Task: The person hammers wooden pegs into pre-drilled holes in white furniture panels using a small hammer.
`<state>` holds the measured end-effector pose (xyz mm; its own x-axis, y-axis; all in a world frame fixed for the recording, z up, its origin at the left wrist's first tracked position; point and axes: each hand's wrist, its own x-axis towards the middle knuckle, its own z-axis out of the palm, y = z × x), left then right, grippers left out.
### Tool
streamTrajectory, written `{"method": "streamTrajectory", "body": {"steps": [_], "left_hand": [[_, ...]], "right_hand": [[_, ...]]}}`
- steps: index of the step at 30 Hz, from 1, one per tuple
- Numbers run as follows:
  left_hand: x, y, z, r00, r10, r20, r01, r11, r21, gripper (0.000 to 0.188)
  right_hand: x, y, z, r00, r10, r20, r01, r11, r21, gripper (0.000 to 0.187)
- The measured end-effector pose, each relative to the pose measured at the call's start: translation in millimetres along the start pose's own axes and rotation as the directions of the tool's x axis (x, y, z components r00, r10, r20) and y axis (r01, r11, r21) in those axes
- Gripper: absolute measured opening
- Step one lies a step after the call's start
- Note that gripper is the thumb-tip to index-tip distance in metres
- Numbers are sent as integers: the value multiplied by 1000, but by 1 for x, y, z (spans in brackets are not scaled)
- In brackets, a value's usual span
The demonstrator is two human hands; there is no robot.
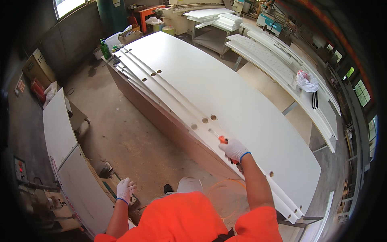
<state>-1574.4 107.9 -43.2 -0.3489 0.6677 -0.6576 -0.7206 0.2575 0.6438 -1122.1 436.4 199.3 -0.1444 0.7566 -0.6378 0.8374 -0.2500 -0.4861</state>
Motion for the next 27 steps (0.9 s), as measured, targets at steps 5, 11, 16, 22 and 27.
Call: {"method": "streamTrajectory", "body": {"steps": [5,11,16,22,27], "left_hand": [[100,127,90,986,124,-113,-95,967,237,27],[270,262,221,896,353,269,-441,779,447,26],[373,363,331,664,480,574,-674,52,737,26],[525,441,397,519,537,665,-631,-285,722,27],[672,568,394,496,634,594,-464,-385,798,23]], "right_hand": [[56,-42,6,927,63,-369,-110,988,-108,30],[110,-144,6,980,123,-158,-86,971,224,31],[210,-220,11,984,18,176,-65,961,268,33],[307,-297,3,989,-147,4,127,866,484,29],[390,-397,28,938,-282,-201,344,833,433,45]]}}
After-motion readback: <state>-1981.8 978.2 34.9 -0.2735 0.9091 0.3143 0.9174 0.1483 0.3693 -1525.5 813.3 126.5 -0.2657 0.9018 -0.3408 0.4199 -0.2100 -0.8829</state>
